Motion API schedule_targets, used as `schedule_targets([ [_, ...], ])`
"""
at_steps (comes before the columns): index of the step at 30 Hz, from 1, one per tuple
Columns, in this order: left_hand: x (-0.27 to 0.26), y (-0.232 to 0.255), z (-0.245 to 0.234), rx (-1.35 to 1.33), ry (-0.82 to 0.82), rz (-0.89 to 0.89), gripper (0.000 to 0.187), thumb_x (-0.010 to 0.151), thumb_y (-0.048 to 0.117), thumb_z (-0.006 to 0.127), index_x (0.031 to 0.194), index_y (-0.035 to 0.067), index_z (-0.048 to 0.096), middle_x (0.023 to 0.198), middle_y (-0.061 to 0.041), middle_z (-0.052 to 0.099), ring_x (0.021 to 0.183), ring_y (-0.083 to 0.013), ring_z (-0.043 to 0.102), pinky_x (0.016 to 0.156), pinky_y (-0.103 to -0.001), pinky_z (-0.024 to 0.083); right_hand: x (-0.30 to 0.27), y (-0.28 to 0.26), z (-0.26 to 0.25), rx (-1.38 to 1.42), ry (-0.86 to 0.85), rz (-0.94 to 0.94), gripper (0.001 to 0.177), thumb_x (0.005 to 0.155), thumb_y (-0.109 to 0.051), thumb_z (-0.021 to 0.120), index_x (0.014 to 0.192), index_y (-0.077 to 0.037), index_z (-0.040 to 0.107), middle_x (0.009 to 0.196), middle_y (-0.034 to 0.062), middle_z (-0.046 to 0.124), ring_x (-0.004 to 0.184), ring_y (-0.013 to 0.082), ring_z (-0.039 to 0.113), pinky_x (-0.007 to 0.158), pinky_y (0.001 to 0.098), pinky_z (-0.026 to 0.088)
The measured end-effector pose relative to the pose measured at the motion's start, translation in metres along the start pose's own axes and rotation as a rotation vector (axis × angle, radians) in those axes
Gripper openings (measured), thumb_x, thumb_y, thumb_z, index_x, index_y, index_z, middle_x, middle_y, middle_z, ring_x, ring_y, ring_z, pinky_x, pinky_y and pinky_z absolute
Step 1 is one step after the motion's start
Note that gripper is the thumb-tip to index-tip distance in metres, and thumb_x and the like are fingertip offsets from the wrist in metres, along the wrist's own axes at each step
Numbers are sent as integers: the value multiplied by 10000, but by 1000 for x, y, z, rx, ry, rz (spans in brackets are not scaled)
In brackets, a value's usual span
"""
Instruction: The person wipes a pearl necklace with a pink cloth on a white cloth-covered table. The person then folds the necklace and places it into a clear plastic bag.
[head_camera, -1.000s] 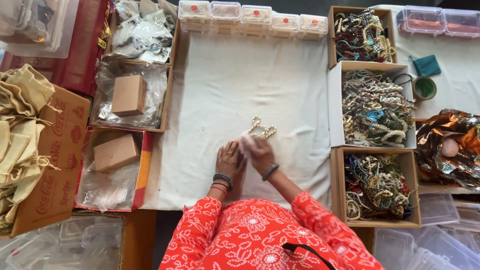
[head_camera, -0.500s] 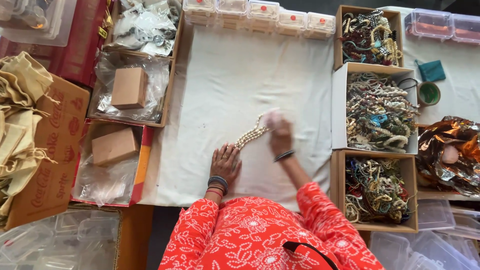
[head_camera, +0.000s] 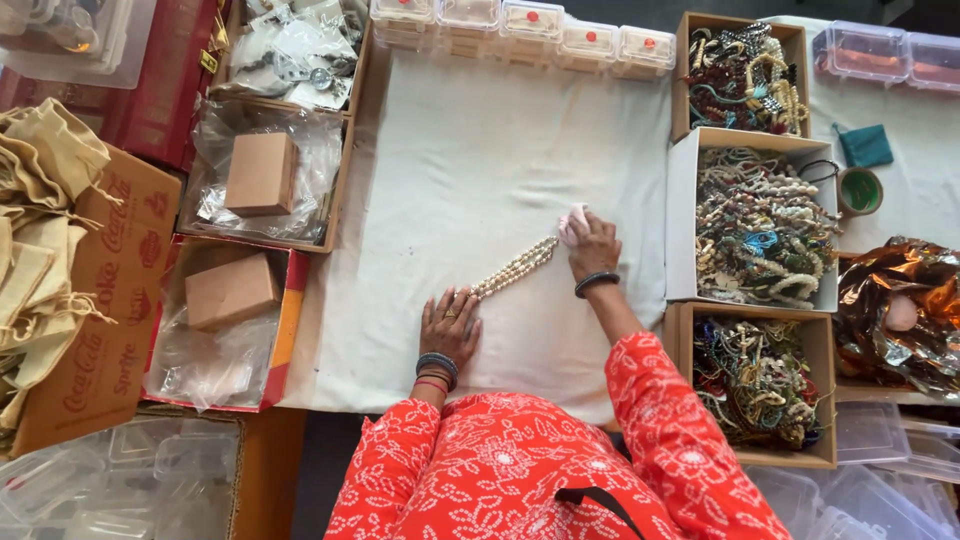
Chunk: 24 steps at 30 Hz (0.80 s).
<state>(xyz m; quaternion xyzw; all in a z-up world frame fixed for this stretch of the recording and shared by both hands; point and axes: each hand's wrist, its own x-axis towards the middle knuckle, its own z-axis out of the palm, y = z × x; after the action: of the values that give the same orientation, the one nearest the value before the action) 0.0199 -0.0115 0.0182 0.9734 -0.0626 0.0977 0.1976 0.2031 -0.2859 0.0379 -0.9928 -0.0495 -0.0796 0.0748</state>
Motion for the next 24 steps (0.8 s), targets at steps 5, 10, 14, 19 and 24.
schedule_targets([
  [5,2,3,-5,13,-74,-34,447,968,390,596,1373,203,617,1561,24,491,1492,-213,388,1241,-518,226,-74,-76,21,133,142,-417,492,918,-33,583,1396,-132,651,1355,64,574,1225,263,558,968,445,505],
  [10,2,0,-4,0,-1,-21,459,961,369,602,1379,181,634,1537,26,516,1467,-229,415,1230,-527,234,-79,-88,-9,278,157,-708,474,864,9,566,1303,-148,653,1496,47,563,1311,232,560,918,399,505],
  [14,4,1,-5,3,31,-14,467,948,352,613,1386,193,642,1549,39,511,1452,-227,423,1222,-531,229,-42,-12,11,-18,129,-413,602,792,6,585,1335,-237,676,1443,12,602,1207,234,593,876,414,494],
  [19,1,2,-3,3,41,-25,454,945,364,610,1370,205,642,1559,48,502,1452,-217,421,1228,-528,225,-31,-4,5,-25,184,-138,441,862,-132,640,1289,-242,668,1309,77,656,1075,306,604,833,458,504],
  [24,2,0,-3,104,-209,-112,304,1003,450,585,1196,236,681,1530,57,513,1524,-193,392,1283,-507,212,-108,-99,39,-15,-155,-565,417,912,-23,553,1322,-1,628,1308,197,629,993,287,615,784,450,508],
])
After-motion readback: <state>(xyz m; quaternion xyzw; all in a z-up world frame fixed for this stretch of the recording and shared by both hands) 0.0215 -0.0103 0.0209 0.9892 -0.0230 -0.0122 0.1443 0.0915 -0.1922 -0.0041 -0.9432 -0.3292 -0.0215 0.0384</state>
